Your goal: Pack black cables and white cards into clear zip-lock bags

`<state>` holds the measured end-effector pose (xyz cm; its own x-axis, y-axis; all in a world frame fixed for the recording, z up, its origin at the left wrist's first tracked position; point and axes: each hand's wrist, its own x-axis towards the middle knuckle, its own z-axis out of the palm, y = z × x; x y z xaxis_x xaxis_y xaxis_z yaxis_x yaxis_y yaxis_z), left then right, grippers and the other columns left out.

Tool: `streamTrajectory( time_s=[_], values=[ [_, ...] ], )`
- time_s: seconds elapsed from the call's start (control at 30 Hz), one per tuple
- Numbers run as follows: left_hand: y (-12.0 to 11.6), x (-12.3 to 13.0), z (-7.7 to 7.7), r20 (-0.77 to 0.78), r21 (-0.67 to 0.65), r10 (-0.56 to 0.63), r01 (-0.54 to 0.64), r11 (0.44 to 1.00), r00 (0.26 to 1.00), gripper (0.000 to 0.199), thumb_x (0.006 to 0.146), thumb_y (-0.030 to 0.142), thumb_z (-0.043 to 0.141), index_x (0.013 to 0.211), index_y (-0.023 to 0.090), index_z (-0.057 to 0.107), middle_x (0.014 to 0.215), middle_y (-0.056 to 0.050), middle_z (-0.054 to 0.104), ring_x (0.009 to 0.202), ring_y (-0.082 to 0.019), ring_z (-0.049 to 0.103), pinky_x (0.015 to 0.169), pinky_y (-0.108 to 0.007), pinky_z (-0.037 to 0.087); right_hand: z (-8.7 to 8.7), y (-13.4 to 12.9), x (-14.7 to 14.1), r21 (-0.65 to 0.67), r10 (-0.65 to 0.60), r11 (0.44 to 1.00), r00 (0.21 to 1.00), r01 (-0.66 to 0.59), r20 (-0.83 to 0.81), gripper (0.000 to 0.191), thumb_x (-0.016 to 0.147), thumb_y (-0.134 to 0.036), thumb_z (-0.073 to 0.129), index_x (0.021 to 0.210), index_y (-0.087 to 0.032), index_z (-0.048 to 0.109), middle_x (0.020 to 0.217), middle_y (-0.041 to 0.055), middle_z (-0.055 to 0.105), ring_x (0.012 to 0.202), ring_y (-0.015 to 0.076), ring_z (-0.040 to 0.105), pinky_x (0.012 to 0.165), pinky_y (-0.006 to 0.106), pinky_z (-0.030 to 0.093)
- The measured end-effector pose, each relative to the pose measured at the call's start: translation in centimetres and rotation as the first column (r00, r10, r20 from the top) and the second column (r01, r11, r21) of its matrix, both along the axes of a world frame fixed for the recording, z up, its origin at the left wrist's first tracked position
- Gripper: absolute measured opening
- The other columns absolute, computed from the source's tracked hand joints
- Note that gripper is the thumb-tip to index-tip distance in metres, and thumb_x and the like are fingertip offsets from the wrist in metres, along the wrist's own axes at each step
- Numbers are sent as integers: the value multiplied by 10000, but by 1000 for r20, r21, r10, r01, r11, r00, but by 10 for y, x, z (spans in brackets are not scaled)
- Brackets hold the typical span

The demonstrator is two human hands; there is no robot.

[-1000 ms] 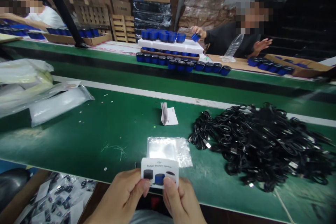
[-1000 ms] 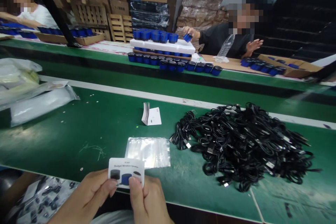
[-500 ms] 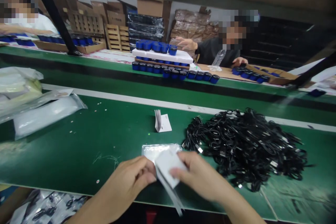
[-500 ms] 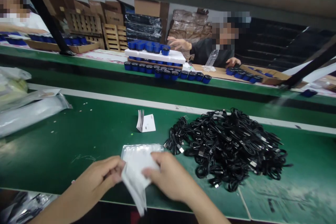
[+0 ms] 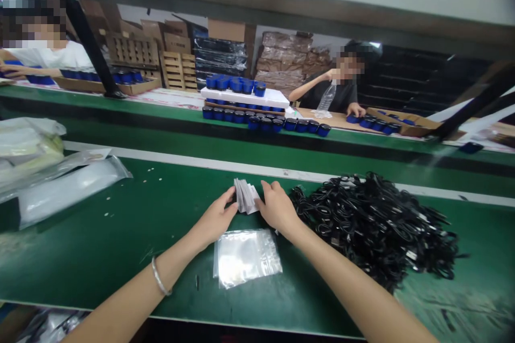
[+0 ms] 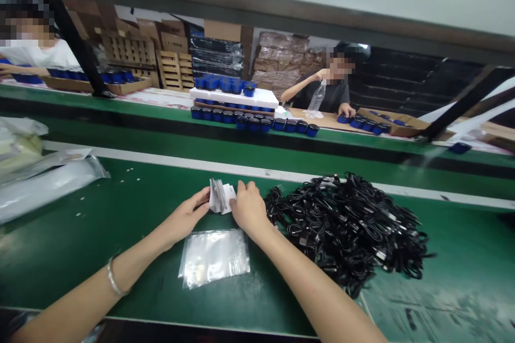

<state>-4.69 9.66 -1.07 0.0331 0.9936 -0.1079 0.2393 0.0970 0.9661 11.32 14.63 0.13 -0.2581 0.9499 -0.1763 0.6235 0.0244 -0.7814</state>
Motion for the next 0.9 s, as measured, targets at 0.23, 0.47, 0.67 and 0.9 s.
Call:
streamTrajectory(
  time_s=[0.23, 0.47, 0.67, 0.9],
  values=[
    [-6, 7, 7, -35, 21, -164, 164, 986, 986, 473, 858, 284, 491, 1319, 182, 466, 1262, -79, 624, 1183, -237, 559, 1001, -377, 439, -8, -12, 0, -73, 167, 981, 972, -181, -164, 222, 940, -184, 518, 1153, -135, 560, 1028, 62, 655, 837, 160, 659, 726, 329, 555],
    [-33, -4, 14, -345, -16, -92, 92, 996, 934, 592, 823, 391, 529, 1348, 160, 381, 1280, -139, 529, 1143, -259, 542, 897, -394, 478, 6, -45, 23, 153, 123, 983, 984, -103, -129, 347, 847, -63, 483, 1182, -131, 545, 1034, 99, 644, 861, 186, 623, 802, 351, 491],
    [-56, -10, 8, -631, -9, -73, 87, 996, 772, 257, 634, 320, 724, 853, 209, 652, 862, -35, 632, 905, -288, 559, 772, -394, 414, 1, -91, 50, 320, 205, 917, 969, -239, 136, 197, 842, -85, 510, 980, -147, 636, 951, 101, 640, 907, 261, 572, 809, 422, 470],
    [-51, -17, 6, -727, 45, -91, 179, 983, 680, 266, 864, 341, 498, 745, 246, 716, 753, 4, 679, 776, -211, 598, 761, -357, 362, -26, -114, 42, 511, 136, 834, 975, -210, 178, 244, 869, -86, 511, 1106, -131, 543, 1031, 140, 592, 958, 280, 557, 813, 447, 492]
  ],
)
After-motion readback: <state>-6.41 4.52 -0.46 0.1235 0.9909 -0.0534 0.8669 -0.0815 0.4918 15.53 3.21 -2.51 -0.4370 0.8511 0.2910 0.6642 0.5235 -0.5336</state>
